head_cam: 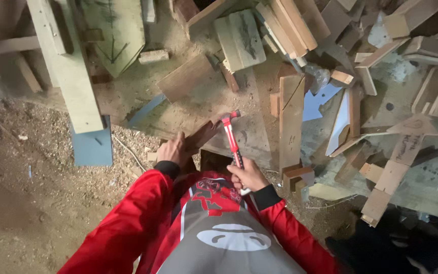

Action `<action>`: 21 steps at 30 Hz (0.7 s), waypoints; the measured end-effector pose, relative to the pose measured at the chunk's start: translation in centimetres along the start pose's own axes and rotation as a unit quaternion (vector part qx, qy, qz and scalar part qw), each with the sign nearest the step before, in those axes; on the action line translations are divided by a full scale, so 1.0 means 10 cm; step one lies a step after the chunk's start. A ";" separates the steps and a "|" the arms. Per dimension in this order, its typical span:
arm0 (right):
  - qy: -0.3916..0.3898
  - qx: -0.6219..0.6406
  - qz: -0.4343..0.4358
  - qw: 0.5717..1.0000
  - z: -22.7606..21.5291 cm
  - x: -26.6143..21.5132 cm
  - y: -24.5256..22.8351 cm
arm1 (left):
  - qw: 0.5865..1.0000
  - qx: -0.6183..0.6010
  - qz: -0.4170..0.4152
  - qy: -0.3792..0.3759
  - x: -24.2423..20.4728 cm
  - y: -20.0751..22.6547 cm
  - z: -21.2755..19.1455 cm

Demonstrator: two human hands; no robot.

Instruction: The person uses a red claw hammer to drive nails into small wooden pieces on a cluttered workbench. They repeatedly position the wood, strike the nails, and adjust the pieces while working among scattered wood scraps and tools.

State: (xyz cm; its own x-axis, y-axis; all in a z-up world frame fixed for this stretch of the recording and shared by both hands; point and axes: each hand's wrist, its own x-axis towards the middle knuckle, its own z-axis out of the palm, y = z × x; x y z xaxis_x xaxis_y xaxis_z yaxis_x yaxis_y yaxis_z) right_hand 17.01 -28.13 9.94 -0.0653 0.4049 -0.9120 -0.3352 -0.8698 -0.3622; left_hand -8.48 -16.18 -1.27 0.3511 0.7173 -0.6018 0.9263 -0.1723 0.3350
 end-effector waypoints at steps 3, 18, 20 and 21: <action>0.003 0.047 -0.041 0.998 0.35 0.03 0.11 | 0.997 -0.036 0.000 0.072 -0.14 0.14 -0.10; 0.094 -0.095 -0.093 0.987 0.37 -0.08 0.00 | 0.992 -0.056 0.064 0.094 0.07 0.26 -0.27; 0.089 -0.006 -0.099 0.991 0.50 0.07 0.03 | 0.990 -0.086 0.055 0.098 0.12 0.32 -0.28; 0.102 -0.005 -0.093 0.990 0.55 0.15 0.02 | 0.988 -0.100 0.050 0.103 0.17 0.34 -0.32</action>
State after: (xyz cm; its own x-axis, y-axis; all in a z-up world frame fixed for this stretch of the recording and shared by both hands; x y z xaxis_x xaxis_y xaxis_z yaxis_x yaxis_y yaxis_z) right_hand 11.71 -26.19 9.52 0.1877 0.4936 -0.8492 -0.3137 -0.7892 -0.5280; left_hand -5.17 -13.37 1.11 0.3844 0.8292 -0.4058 0.8357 -0.1258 0.5345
